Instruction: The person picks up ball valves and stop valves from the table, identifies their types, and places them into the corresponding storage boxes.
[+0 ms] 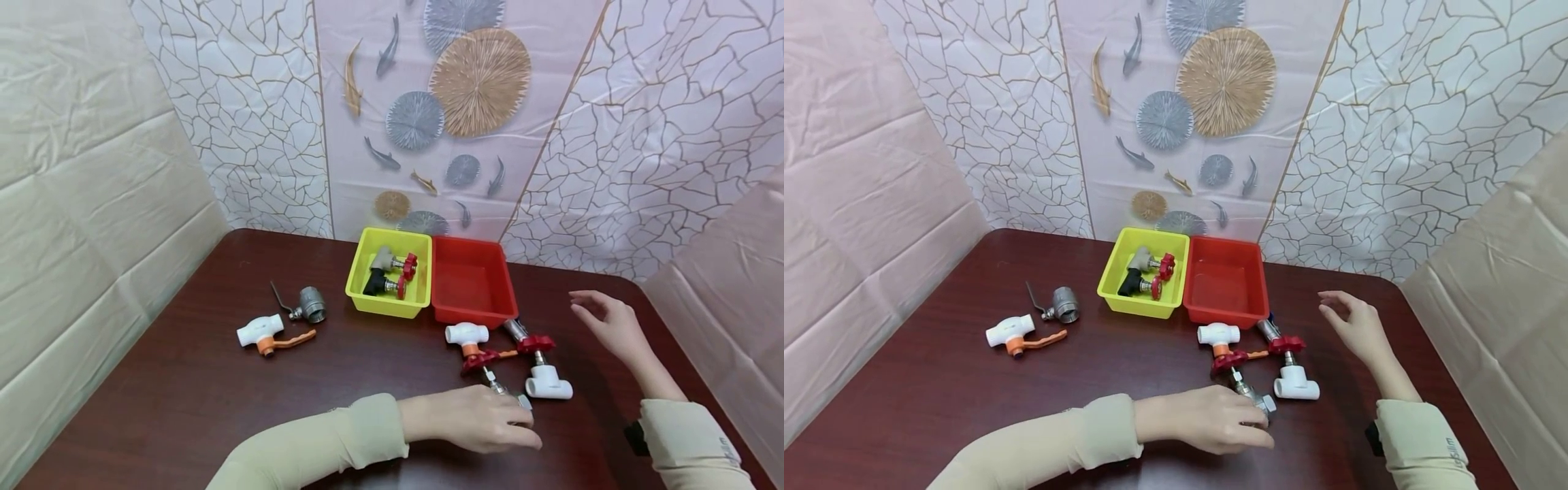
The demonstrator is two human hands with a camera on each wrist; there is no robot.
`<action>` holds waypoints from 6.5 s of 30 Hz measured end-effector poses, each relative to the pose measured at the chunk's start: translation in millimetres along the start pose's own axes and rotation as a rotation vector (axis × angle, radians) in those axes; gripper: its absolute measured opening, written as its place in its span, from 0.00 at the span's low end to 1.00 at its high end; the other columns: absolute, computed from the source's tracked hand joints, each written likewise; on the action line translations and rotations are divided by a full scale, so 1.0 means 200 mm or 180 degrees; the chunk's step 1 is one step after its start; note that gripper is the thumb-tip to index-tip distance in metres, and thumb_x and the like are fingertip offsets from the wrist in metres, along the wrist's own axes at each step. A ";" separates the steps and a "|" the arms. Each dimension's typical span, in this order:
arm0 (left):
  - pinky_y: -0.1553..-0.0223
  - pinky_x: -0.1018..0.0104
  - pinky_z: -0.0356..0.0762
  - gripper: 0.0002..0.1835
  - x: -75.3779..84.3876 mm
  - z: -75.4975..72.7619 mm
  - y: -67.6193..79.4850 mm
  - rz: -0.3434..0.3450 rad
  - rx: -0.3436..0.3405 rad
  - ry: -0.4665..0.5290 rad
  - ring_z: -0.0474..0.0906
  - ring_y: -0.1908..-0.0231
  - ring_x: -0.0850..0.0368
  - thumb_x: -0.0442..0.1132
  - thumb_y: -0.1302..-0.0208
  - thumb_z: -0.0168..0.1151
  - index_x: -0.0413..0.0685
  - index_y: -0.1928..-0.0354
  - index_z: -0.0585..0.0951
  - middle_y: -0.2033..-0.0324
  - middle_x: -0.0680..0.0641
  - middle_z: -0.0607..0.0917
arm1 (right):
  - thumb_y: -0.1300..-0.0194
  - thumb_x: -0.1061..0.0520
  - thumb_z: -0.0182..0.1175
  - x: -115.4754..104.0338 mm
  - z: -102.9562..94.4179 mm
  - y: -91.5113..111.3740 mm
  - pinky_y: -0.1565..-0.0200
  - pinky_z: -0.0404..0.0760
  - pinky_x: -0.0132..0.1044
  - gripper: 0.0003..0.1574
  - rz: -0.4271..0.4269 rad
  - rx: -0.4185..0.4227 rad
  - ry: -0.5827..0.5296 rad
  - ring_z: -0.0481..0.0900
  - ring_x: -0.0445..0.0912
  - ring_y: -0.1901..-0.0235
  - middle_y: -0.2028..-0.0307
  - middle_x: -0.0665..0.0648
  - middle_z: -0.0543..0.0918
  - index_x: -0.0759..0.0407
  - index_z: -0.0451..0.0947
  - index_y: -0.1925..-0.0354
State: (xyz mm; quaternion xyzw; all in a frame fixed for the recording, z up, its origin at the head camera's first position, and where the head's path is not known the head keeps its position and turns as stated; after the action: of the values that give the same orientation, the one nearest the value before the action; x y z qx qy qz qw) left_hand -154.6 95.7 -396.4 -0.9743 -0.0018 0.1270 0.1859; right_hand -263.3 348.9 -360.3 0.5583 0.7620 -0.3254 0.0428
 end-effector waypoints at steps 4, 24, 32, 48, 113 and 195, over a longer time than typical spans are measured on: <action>0.60 0.78 0.74 0.16 -0.02 0.05 -0.04 -0.0173 -0.0190 -0.0090 0.76 0.58 0.66 0.48 0.31 0.47 0.63 0.45 0.77 0.54 0.59 0.79 | 0.37 0.62 0.59 0.00 0.00 0.00 0.68 0.68 0.17 0.15 0.0009 -0.0008 0.0017 0.61 0.12 0.66 0.62 0.68 0.84 0.67 0.78 0.52; 0.55 0.72 0.69 0.27 -0.10 0.25 -0.13 -0.0718 -0.1292 -0.0183 0.71 0.52 0.63 0.66 0.38 0.50 0.65 0.41 0.69 0.48 0.56 0.72 | 0.36 0.61 0.58 -0.02 0.01 0.00 0.66 0.69 0.21 0.16 0.0041 -0.0070 0.0032 0.59 0.11 0.63 0.60 0.69 0.84 0.67 0.78 0.51; 0.47 0.66 0.69 0.33 -0.13 0.35 -0.13 -0.0543 -0.1869 0.0127 0.69 0.48 0.60 0.73 0.42 0.45 0.70 0.37 0.64 0.36 0.55 0.64 | 0.35 0.59 0.59 -0.01 0.02 -0.01 0.67 0.71 0.24 0.17 0.0062 -0.0135 0.0043 0.60 0.12 0.64 0.59 0.70 0.83 0.67 0.77 0.50; 0.58 0.73 0.73 0.27 -0.14 0.40 -0.18 -0.0438 -0.2018 0.0168 0.73 0.58 0.63 0.55 0.37 0.52 0.68 0.36 0.65 0.43 0.58 0.68 | 0.36 0.59 0.59 -0.04 0.01 -0.04 0.65 0.68 0.18 0.16 0.0023 -0.0092 0.0053 0.60 0.12 0.64 0.59 0.67 0.84 0.65 0.78 0.51; 0.75 0.76 0.64 0.14 -0.20 0.24 0.01 -0.0227 -0.2063 0.0462 0.71 0.75 0.68 0.51 0.43 0.58 0.61 0.55 0.76 0.60 0.59 0.73 | 0.35 0.63 0.56 -0.28 0.24 -0.15 0.55 0.78 0.58 0.19 -0.0180 -0.0723 -0.0024 0.80 0.60 0.57 0.54 0.70 0.82 0.70 0.74 0.47; 0.60 0.63 0.78 0.24 -0.81 -0.27 0.56 -0.1418 -0.1101 0.0131 0.75 0.62 0.56 0.44 0.46 0.58 0.52 0.44 0.74 0.54 0.49 0.76 | 0.34 0.44 0.56 -0.53 0.76 -0.34 0.37 0.69 0.49 0.43 -0.1403 -0.2091 0.0466 0.64 0.54 0.33 0.29 0.56 0.58 0.52 0.52 0.28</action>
State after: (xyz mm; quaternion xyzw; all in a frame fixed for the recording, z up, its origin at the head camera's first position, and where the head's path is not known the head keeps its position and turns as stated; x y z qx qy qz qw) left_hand -302.3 -35.9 -349.2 -0.9695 -0.2338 0.0610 0.0402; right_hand -328.8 167.6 -402.5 0.3598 0.9280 -0.0252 0.0937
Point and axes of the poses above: each hand's wrist, its own y-axis away from the middle knuckle, its own z-axis out of the palm, x = y × z, the point moved 3 cm from there along -y, towards the middle knuckle
